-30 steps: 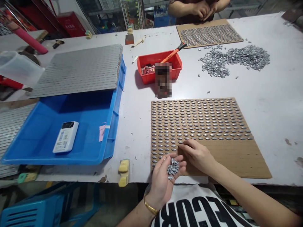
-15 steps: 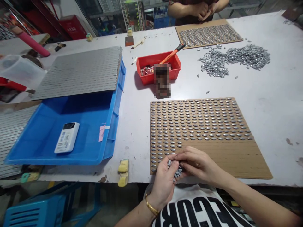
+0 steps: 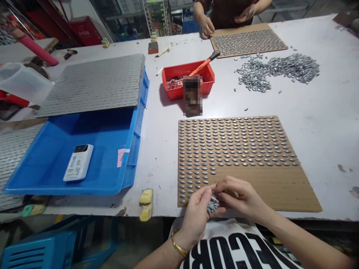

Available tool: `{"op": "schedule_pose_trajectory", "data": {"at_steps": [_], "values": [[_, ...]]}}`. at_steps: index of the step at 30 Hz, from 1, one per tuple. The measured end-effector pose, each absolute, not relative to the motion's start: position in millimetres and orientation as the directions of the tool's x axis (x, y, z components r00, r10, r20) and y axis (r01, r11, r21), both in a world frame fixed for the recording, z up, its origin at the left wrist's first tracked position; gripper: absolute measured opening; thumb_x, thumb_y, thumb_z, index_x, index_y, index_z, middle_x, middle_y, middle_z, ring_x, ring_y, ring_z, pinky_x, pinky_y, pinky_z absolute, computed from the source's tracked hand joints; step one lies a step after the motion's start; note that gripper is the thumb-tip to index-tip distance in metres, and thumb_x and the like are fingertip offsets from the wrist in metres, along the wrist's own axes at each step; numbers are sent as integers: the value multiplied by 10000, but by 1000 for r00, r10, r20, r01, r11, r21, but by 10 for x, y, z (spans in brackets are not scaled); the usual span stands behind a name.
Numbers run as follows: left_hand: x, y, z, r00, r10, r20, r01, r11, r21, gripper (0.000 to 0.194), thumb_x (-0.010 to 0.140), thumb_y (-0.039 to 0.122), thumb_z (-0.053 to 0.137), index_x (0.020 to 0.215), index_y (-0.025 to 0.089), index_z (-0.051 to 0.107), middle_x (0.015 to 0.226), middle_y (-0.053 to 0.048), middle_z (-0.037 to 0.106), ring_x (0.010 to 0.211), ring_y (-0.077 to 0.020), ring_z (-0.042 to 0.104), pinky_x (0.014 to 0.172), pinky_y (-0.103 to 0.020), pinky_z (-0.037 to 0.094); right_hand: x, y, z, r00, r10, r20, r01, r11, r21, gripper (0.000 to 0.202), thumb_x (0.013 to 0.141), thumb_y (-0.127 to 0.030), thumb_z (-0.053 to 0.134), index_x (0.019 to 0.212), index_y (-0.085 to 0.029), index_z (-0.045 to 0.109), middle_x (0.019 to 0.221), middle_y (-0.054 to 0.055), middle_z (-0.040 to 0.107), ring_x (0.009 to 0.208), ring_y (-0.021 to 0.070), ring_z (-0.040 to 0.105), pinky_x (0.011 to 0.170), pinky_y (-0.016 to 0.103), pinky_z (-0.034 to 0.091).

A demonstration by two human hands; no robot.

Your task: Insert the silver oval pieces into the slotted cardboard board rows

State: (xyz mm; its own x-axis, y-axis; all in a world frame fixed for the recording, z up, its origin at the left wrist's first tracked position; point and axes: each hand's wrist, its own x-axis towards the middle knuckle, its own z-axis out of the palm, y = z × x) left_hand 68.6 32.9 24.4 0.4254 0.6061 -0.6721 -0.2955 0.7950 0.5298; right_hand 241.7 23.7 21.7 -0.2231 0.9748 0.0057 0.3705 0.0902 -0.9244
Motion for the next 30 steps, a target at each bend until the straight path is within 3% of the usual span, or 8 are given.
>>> {"op": "schedule_pose_trajectory", "data": {"at_steps": [4, 7, 11, 15, 19, 22, 26, 30], "values": [[649, 336, 263, 318, 578, -752, -415, 798, 438, 403, 861, 360, 529, 1115, 58, 611, 993, -190, 697, 820, -256, 686, 756, -383, 551, 2441, 277, -19, -131, 964, 231, 554, 265, -789, 186, 900, -123, 484, 991, -214, 618, 878, 62, 620, 809, 172, 587, 683, 290, 497], [629, 325, 268, 334, 598, -728, -435, 783, 444, 344, 857, 290, 535, 1133, 87, 556, 993, -189, 704, 799, -251, 695, 753, -385, 548, 2433, 301, -227, -193, 920, 340, 686, 374, -624, 244, 886, -106, 470, 1057, -204, 615, 905, 86, 618, 829, 193, 568, 686, 319, 507], [617, 303, 266, 343, 606, -718, -428, 781, 454, 215, 867, 300, 550, 1016, 154, 502, 966, -152, 713, 780, -228, 698, 726, -354, 546, 2439, 296, -355, -315, 889, 332, 743, 448, -498, 262, 887, -134, 478, 1104, -177, 617, 968, 118, 616, 894, 223, 556, 731, 362, 519], [599, 291, 265, 363, 616, -699, -395, 781, 483, 217, 867, 353, 569, 936, 156, 508, 940, -132, 711, 771, -206, 693, 700, -318, 543, 2466, 293, -333, -361, 887, 289, 767, 458, -449, 253, 902, -123, 451, 1079, -163, 627, 986, 130, 614, 901, 230, 543, 750, 379, 523], [591, 299, 276, 338, 620, -708, -368, 779, 507, 273, 833, 376, 623, 927, 123, 579, 829, -97, 697, 677, -156, 663, 625, -255, 525, 2477, 304, -275, -343, 907, 243, 760, 420, -496, 289, 897, -91, 424, 1093, -172, 620, 987, 121, 620, 877, 223, 547, 733, 375, 522], [604, 308, 281, 291, 607, -740, -404, 779, 480, 309, 826, 381, 631, 997, 125, 607, 820, -86, 690, 678, -151, 655, 645, -267, 528, 2458, 296, -147, -241, 944, 227, 695, 331, -638, 274, 903, -111, 443, 1104, -204, 606, 979, 99, 627, 882, 212, 575, 733, 356, 519], [636, 303, 259, 300, 612, -732, -446, 768, 460, 331, 832, 386, 620, 1058, 145, 635, 974, -113, 686, 832, -183, 652, 703, -284, 527, 2366, 269, 141, -234, 959, 163, 534, 266, -802, 260, 904, -157, 488, 1138, -224, 581, 1014, 87, 625, 937, 209, 587, 790, 349, 511], [667, 296, 239, 326, 623, -711, -469, 759, 450, 333, 803, 364, 655, 1080, 180, 669, 1173, -114, 635, 1038, -226, 588, 750, -280, 514, 2248, 269, 293, -391, 908, 150, 493, 345, -799, 291, 899, -147, 487, 1168, -219, 572, 1061, 90, 632, 972, 213, 565, 826, 370, 500]]}}
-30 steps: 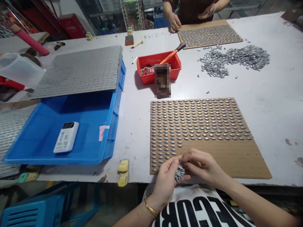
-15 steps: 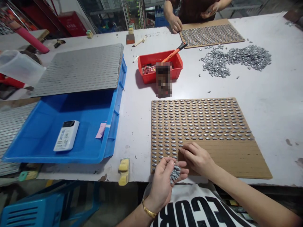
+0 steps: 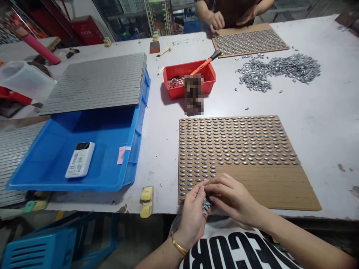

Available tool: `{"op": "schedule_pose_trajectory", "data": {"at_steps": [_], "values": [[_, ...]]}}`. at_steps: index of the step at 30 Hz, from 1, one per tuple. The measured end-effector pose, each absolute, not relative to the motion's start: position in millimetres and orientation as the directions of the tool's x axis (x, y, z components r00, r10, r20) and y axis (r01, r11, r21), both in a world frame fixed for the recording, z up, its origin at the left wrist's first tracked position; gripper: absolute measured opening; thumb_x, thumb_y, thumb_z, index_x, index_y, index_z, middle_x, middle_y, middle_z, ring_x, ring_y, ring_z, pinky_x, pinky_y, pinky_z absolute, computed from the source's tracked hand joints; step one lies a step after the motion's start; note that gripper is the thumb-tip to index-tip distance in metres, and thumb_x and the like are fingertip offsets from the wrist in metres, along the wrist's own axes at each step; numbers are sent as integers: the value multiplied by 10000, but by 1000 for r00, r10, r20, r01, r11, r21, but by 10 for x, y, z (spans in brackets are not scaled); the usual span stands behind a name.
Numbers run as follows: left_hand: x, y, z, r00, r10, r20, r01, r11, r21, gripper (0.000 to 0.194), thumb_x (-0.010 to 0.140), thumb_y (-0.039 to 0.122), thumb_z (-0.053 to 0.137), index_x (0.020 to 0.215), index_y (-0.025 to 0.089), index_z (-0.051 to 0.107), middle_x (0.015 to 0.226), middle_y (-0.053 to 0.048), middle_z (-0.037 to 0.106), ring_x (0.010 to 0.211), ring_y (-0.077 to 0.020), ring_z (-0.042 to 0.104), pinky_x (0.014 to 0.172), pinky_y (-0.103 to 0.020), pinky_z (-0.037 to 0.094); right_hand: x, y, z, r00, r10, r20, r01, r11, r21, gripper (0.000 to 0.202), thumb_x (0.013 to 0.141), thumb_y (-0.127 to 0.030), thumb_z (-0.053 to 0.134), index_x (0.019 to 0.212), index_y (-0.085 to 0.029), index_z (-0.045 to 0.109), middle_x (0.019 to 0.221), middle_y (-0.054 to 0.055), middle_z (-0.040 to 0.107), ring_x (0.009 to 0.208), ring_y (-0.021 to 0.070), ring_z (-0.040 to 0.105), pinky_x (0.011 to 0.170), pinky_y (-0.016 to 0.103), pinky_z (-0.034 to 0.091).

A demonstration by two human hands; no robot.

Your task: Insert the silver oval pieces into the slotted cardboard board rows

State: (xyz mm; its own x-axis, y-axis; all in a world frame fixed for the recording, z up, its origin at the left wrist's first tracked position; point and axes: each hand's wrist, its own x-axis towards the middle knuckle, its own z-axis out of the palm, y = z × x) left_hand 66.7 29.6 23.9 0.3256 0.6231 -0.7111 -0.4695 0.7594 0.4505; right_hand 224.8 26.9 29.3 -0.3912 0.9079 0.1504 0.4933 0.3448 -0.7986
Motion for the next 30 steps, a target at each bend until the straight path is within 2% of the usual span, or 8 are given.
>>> {"op": "schedule_pose_trajectory", "data": {"at_steps": [5, 7, 11, 14, 20, 24, 28, 30], "values": [[671, 288, 238, 325, 629, -706, -483, 752, 448, 301, 781, 318, 664, 1039, 169, 706, 1205, -111, 626, 1136, -262, 530, 771, -285, 511, 2238, 274, 252, -384, 909, 161, 481, 345, -806, 262, 923, -150, 447, 1124, -211, 604, 980, 92, 664, 904, 209, 578, 791, 376, 504], [665, 284, 248, 299, 629, -718, -480, 749, 456, 301, 767, 329, 671, 1016, 164, 712, 1163, -107, 645, 1092, -256, 555, 758, -292, 519, 2276, 260, 233, -314, 944, 102, 418, 234, -878, 222, 933, -197, 470, 1080, -219, 635, 975, 89, 669, 910, 204, 594, 799, 362, 509], [665, 283, 276, 312, 614, -725, -419, 774, 475, 251, 732, 301, 724, 937, 159, 695, 949, -75, 694, 843, -172, 637, 754, -293, 524, 2327, 205, 161, -125, 977, -172, 175, -149, -973, 166, 913, -311, 556, 988, -200, 654, 872, 53, 678, 787, 163, 633, 700, 280, 535], [680, 283, 279, 315, 639, -702, -404, 759, 510, 234, 700, 274, 763, 876, 146, 676, 841, -57, 693, 748, -145, 648, 753, -289, 526, 2323, 168, 87, -84, 967, -242, 72, -237, -969, 190, 882, -355, 602, 936, -181, 656, 835, 41, 677, 753, 156, 628, 665, 264, 535], [704, 277, 270, 273, 647, -712, -412, 747, 521, 260, 646, 268, 804, 820, 127, 670, 782, -53, 685, 711, -150, 659, 735, -291, 531, 2345, 118, 112, -165, 985, -54, 185, -23, -982, 166, 925, -267, 530, 985, -201, 669, 912, 68, 660, 841, 173, 619, 749, 301, 516], [672, 267, 280, 298, 620, -726, -415, 769, 486, 230, 730, 263, 726, 897, 118, 663, 797, -81, 698, 750, -180, 681, 735, -294, 536, 2390, 65, 124, -185, 982, 39, 325, 98, -941, 170, 934, -204, 488, 1010, -221, 639, 922, 69, 652, 845, 175, 616, 732, 304, 513], [593, 246, 279, 283, 610, -740, -500, 752, 429, 322, 820, 253, 585, 1103, 103, 611, 1015, -165, 701, 865, -243, 690, 815, -383, 539, 2412, 56, -26, -106, 976, 193, 550, 219, -806, 172, 923, -167, 475, 1014, -227, 608, 919, 81, 649, 845, 198, 601, 718, 332, 511], [558, 232, 282, 265, 619, -740, -516, 739, 433, 339, 829, 254, 573, 1133, 105, 582, 1054, -182, 693, 882, -248, 689, 828, -389, 535, 2410, 74, -138, -135, 952, 275, 642, 295, -707, 213, 915, -141, 454, 1031, -226, 612, 935, 88, 647, 839, 200, 592, 701, 332, 508]]}}
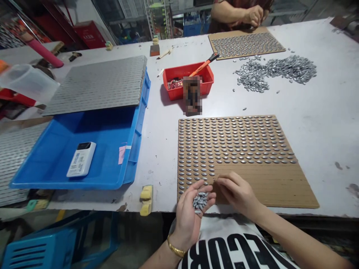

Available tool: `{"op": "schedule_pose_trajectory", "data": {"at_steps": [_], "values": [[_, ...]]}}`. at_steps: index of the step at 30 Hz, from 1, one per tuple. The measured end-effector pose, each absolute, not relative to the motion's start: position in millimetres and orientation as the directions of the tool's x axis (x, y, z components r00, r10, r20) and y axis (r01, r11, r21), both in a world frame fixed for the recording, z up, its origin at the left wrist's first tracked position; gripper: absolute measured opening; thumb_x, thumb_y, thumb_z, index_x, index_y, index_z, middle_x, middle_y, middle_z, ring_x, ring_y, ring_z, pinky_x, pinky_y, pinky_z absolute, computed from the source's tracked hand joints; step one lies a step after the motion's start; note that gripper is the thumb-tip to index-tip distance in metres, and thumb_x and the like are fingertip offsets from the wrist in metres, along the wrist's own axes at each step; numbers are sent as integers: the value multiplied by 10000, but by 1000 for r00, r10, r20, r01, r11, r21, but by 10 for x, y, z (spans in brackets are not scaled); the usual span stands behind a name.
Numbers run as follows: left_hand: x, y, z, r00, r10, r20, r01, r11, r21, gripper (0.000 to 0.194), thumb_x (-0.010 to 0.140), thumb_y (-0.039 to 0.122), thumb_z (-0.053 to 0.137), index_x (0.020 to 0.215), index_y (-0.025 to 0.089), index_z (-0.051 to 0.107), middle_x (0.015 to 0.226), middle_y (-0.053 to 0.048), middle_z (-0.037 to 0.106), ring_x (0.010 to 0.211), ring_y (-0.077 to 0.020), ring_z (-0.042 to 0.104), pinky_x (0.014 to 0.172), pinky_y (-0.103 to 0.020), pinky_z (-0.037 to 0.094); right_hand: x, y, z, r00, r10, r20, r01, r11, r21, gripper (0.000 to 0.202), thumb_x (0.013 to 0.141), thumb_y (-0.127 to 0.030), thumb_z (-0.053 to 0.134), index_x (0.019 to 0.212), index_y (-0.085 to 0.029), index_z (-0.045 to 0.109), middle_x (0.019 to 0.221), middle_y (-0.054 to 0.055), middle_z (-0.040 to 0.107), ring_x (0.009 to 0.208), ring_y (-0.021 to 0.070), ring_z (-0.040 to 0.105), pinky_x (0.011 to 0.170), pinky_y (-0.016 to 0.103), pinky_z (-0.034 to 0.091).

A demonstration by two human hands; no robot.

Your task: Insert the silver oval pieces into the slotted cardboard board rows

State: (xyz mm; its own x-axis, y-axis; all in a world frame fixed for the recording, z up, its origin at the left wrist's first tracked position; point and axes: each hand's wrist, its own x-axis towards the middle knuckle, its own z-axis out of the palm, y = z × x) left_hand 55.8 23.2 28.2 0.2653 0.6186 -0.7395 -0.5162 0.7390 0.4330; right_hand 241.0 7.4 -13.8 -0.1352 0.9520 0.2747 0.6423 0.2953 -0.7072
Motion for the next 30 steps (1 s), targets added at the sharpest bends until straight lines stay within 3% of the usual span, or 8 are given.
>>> {"op": "schedule_pose_trajectory", "data": {"at_steps": [4, 9, 14, 17, 21, 24, 27, 30], "values": [[539, 205, 313, 252, 639, -727, -502, 729, 466, 256, 844, 329, 595, 1029, 160, 545, 981, -139, 714, 825, -221, 694, 793, -378, 540, 2399, 111, -299, -255, 918, 305, 719, 391, -575, 258, 901, -138, 459, 1101, -212, 605, 955, 100, 643, 804, 206, 566, 681, 338, 494], [560, 193, 342, 276, 643, -715, -423, 749, 510, 277, 823, 423, 618, 879, 166, 531, 818, -92, 707, 674, -177, 667, 627, -292, 525, 2405, 129, -329, -320, 912, 256, 730, 410, -547, 264, 900, -139, 479, 1122, -202, 606, 999, 110, 624, 836, 221, 542, 713, 349, 484], [545, 199, 262, 270, 672, -690, -388, 732, 561, 325, 760, 424, 694, 855, 117, 649, 572, 27, 511, 480, -61, 441, 434, -181, 357, 2420, 149, -319, -332, 912, 241, 755, 410, -512, 304, 892, -74, 431, 1102, -195, 614, 997, 113, 620, 867, 227, 538, 713, 353, 493], [543, 204, 218, 280, 663, -694, -419, 735, 533, 322, 778, 394, 687, 918, 105, 686, 589, 33, 450, 521, -52, 389, 428, -168, 294, 2425, 156, -263, -285, 928, 241, 712, 373, -595, 291, 896, -80, 430, 1088, -200, 613, 1006, 110, 614, 879, 221, 552, 729, 353, 500], [565, 205, 223, 307, 629, -714, -433, 760, 484, 323, 777, 325, 698, 1011, 105, 668, 721, -21, 547, 617, -71, 465, 481, -176, 341, 2386, 127, -86, -176, 975, 132, 507, 205, -837, 222, 921, -160, 469, 1080, -221, 611, 999, 86, 613, 924, 199, 589, 786, 327, 503], [580, 195, 232, 309, 643, -701, -444, 749, 491, 260, 763, 284, 713, 960, 138, 628, 741, -27, 596, 616, -81, 500, 511, -193, 372, 2304, 95, 31, -152, 988, -29, 262, 12, -965, 164, 925, -233, 512, 1043, -215, 624, 947, 68, 623, 859, 175, 609, 756, 301, 509], [582, 183, 221, 315, 663, -679, -450, 734, 509, 196, 776, 283, 701, 831, 165, 554, 710, -11, 608, 588, -82, 511, 524, -202, 384, 2217, 84, 72, -163, 976, -141, 16, -140, -990, 151, 908, -285, 559, 996, -191, 640, 895, 55, 608, 778, 154, 615, 691, 275, 519], [584, 176, 202, 336, 660, -671, -425, 743, 518, 202, 791, 291, 685, 818, 167, 527, 636, 14, 575, 539, -71, 484, 505, -195, 370, 2164, 86, 77, -170, 975, -147, -101, -165, -981, 121, 887, -280, 595, 931, -184, 654, 863, 47, 599, 747, 147, 612, 665, 265, 520]]}}
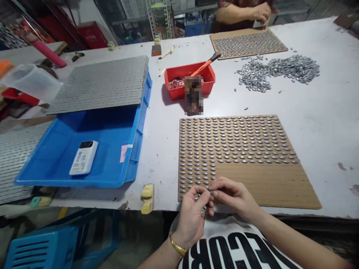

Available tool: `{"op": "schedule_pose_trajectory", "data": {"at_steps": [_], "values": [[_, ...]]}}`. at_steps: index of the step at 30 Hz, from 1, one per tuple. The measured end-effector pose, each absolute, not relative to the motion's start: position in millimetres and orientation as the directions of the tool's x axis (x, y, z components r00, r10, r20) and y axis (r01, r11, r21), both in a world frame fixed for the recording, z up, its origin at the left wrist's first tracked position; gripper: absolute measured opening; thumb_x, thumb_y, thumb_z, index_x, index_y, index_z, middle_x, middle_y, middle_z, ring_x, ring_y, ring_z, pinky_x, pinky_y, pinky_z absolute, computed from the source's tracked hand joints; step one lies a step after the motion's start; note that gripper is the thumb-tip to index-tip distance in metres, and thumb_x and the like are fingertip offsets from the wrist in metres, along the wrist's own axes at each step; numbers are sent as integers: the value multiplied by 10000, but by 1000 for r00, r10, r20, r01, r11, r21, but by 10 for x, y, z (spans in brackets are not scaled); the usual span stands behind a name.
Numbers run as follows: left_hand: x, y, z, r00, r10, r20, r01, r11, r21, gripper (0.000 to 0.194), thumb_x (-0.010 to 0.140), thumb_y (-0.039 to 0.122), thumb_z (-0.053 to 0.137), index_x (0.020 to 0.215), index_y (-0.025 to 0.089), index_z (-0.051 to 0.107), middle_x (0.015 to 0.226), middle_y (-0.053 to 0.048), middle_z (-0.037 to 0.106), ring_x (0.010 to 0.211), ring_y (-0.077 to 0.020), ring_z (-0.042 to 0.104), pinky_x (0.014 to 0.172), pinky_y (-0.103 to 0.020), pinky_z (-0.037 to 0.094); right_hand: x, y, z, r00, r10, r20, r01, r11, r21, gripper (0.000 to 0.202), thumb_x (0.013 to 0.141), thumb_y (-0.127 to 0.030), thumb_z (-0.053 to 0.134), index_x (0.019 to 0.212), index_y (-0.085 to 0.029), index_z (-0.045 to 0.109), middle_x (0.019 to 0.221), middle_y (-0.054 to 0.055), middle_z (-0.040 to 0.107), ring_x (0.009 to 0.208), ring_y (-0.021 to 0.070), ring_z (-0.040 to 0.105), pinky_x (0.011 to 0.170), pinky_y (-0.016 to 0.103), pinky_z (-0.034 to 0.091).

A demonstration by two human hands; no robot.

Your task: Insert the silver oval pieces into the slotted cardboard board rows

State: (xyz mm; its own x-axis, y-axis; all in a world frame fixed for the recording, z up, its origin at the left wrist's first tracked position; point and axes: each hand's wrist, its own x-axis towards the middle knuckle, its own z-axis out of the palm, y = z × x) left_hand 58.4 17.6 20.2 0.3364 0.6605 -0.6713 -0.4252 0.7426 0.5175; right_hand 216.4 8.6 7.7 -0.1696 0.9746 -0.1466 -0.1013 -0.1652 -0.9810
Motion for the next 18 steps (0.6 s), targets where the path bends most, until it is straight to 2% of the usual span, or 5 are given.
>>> {"op": "schedule_pose_trajectory", "data": {"at_steps": [2, 7, 12, 15, 18], "values": [[597, 169, 192, 334, 656, -677, -410, 748, 522, 211, 793, 301, 683, 828, 166, 524, 625, 22, 560, 525, -65, 469, 491, -188, 360, 2146, 74, 83, -153, 984, -94, -69, -106, -992, 87, 882, -253, 599, 906, -191, 655, 879, 54, 617, 783, 156, 616, 695, 272, 523], [625, 189, 240, 322, 627, -709, -398, 769, 500, 239, 790, 326, 685, 791, 160, 512, 665, 20, 551, 525, -55, 456, 454, -166, 348, 2149, -38, 62, -129, 988, 88, 184, 111, -977, 128, 904, -182, 544, 1007, -218, 612, 974, 64, 670, 926, 179, 634, 824, 289, 514], [388, 412, 460, 229, 683, -694, -549, 679, 488, 158, 855, 301, 595, 843, 145, 579, 757, -26, 607, 579, -83, 544, 427, -155, 384, 2313, -69, -13, 67, 998, -10, 251, -27, -968, 108, 908, -246, 554, 998, -211, 603, 876, 38, 666, 757, 151, 638, 658, 234, 525], [225, 540, 539, 12, 741, -671, -675, 501, 542, 143, 883, 227, 537, 911, 116, 622, 919, -85, 652, 793, -148, 644, 689, -252, 550, 2430, -33, -66, 13, 999, 41, 390, 33, -920, 130, 913, -217, 540, 1013, -217, 622, 941, 48, 677, 848, 169, 644, 724, 257, 528], [189, 546, 503, 50, 660, -749, -693, 563, 450, 193, 878, 161, 520, 1010, 76, 631, 1029, -140, 654, 929, -194, 654, 858, -328, 544, 2470, -20, -166, -145, 971, 188, 538, 237, -809, 215, 926, -131, 476, 1072, -217, 609, 981, 66, 677, 898, 174, 631, 780, 293, 523]]}}
